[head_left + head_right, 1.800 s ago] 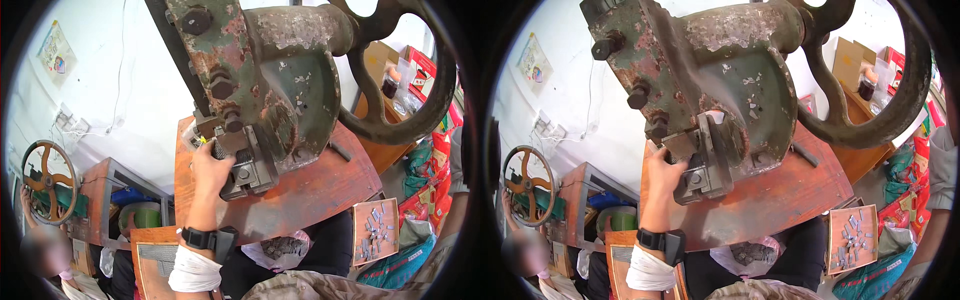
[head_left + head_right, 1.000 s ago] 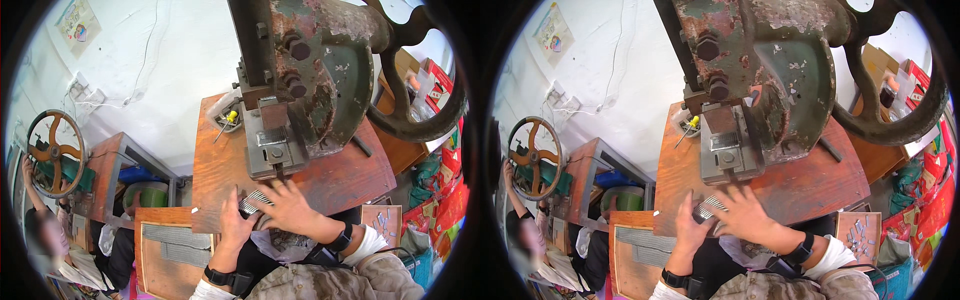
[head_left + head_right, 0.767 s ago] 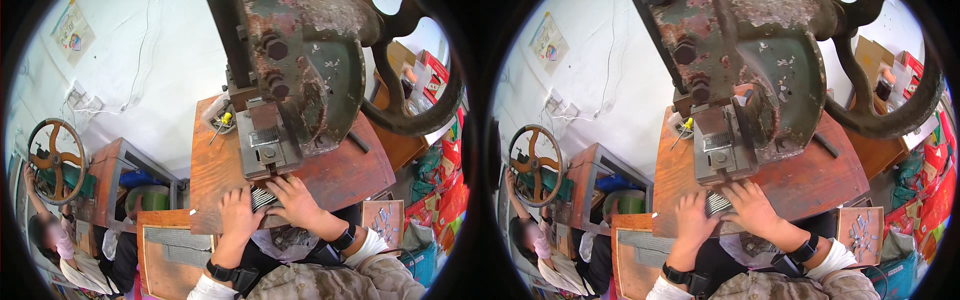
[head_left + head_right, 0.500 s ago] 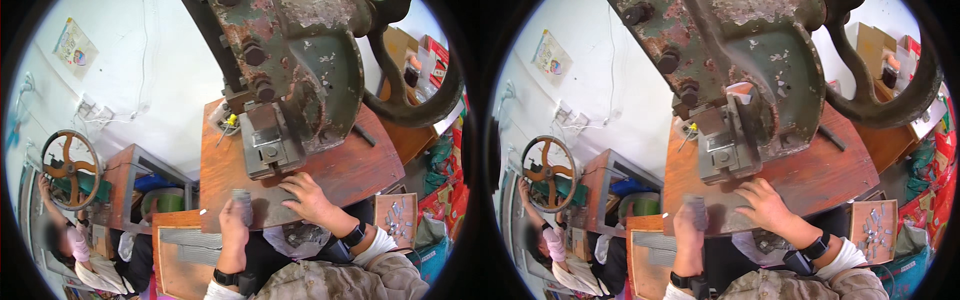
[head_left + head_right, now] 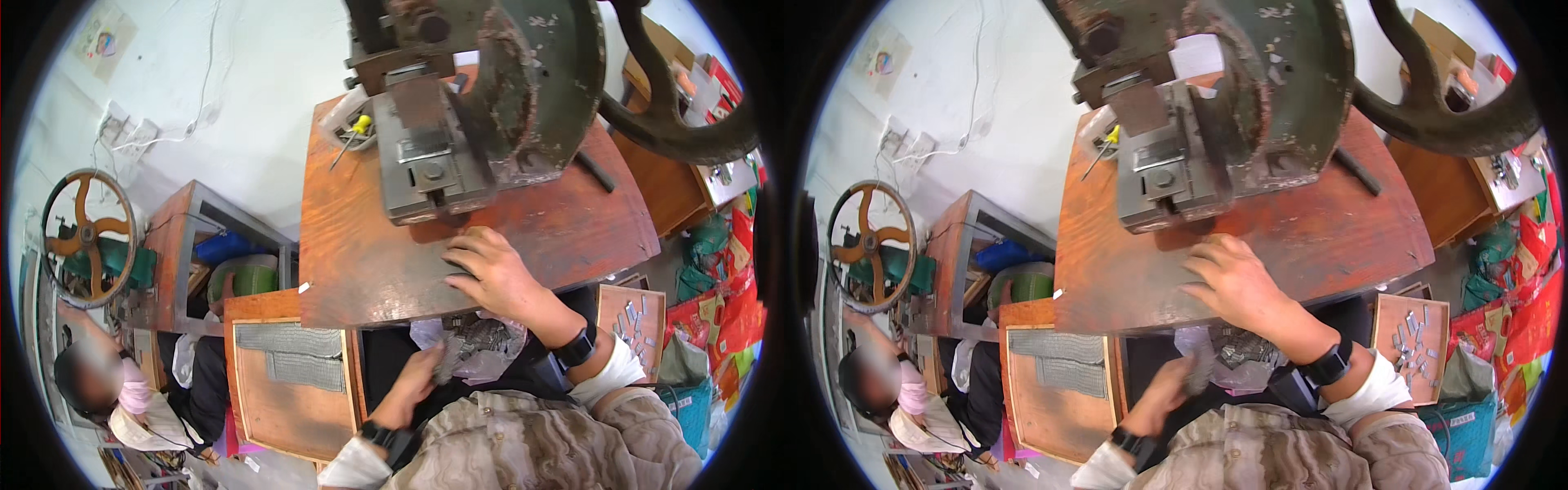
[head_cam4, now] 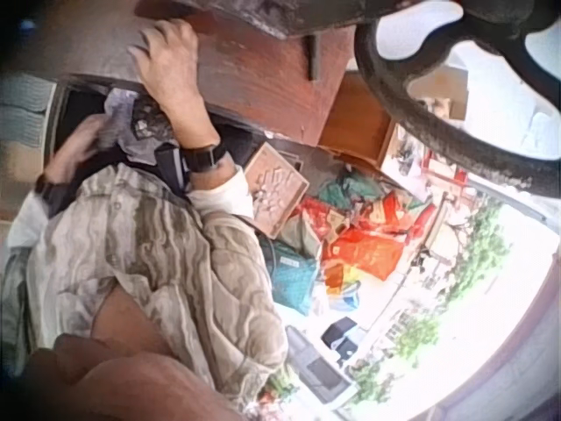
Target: Operating a manual press machine to form or stamp small metal components.
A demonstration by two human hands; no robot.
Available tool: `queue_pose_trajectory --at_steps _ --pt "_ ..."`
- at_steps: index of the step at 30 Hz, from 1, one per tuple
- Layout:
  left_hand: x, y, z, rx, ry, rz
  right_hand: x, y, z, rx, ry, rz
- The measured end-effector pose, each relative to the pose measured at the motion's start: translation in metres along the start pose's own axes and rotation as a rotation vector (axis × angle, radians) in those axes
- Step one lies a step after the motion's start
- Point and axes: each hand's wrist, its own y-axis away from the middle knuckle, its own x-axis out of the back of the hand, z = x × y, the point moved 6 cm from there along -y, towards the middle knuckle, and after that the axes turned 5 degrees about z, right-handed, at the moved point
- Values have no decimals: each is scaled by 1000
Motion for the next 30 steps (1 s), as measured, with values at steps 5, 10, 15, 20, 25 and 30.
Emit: queue_pose_trajectory --at_steps 5,10,15,20,25,30 --pt "77 -9 17 -544 -700 711 9 8 4 -3 150 -62" --pt "318 66 -10 -387 -986 1593 4 2 -10 -34 160 -88" --pt "405 60 -39 85 -701 1386 -1 -4 -3 -108 130 -101" --pt "405 63 -31 -155 -702 1228 -5 -5 -6 -153 181 -109" --pt "420 63 -24 -261 -442 939 -8 -4 -6 -155 219 -124" --pt "433 61 -31 -252 -353 871 -9 -2 -7 -165 242 -129"
